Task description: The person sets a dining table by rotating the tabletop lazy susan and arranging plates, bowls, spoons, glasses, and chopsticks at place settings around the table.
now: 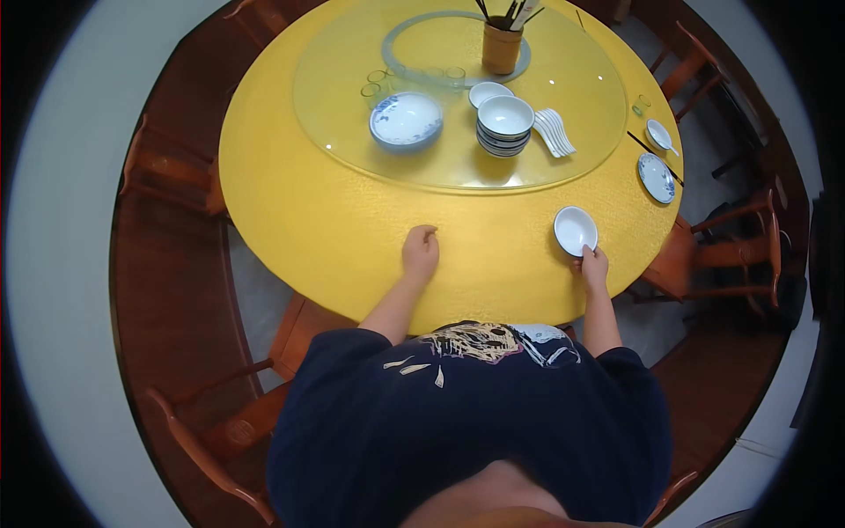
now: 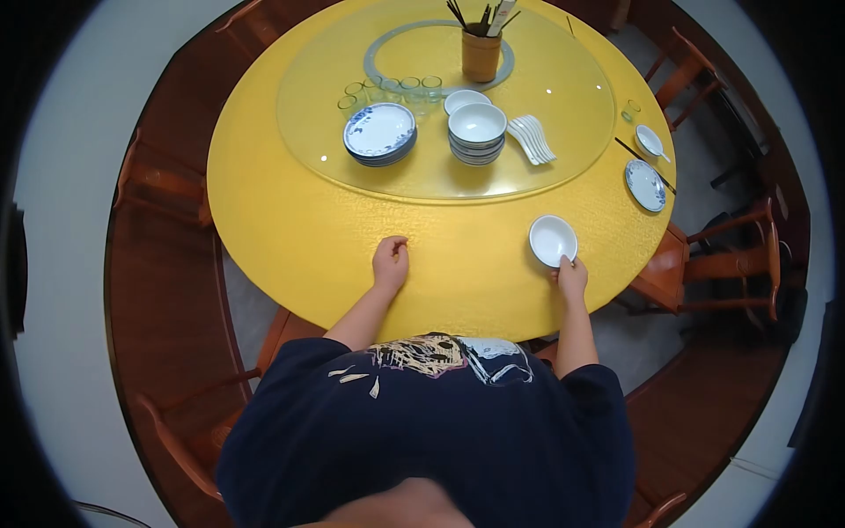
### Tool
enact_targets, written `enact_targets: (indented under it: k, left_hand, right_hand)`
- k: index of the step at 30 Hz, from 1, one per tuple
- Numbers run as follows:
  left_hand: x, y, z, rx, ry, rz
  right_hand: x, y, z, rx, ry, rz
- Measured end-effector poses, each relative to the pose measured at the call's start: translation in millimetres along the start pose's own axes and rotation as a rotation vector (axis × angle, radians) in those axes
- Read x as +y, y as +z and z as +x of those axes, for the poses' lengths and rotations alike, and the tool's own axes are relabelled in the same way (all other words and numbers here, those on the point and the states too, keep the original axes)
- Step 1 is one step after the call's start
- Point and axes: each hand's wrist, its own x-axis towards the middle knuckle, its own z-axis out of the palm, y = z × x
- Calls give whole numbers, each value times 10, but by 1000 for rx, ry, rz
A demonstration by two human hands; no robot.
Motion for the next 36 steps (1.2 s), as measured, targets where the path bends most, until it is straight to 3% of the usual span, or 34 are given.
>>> enact_targets:
  k: [5,11,18,22,30,36]
  left_hand:
    - [0,-20,13,4,78,-7]
    - [20,-16,37,22,91,13]
    - [59,6,54,53,58,79]
    - [96,18,90,67,-3,53]
    - [141,22,117,95,-10,90]
    - [157,34,115,97,-12,96]
  right_hand:
    - [-308,41,203,24,-94,124]
    - [-1594,294,737,-5,-354,180]
    - [-2451,1108,1633,-127,-337,-130]
    - [-2559,1540,2000,-212,-322,-404]
    - [-2337,2216,2374,-439,-309,-436]
    - [-2215,2311,2418,-531,-249,-426]
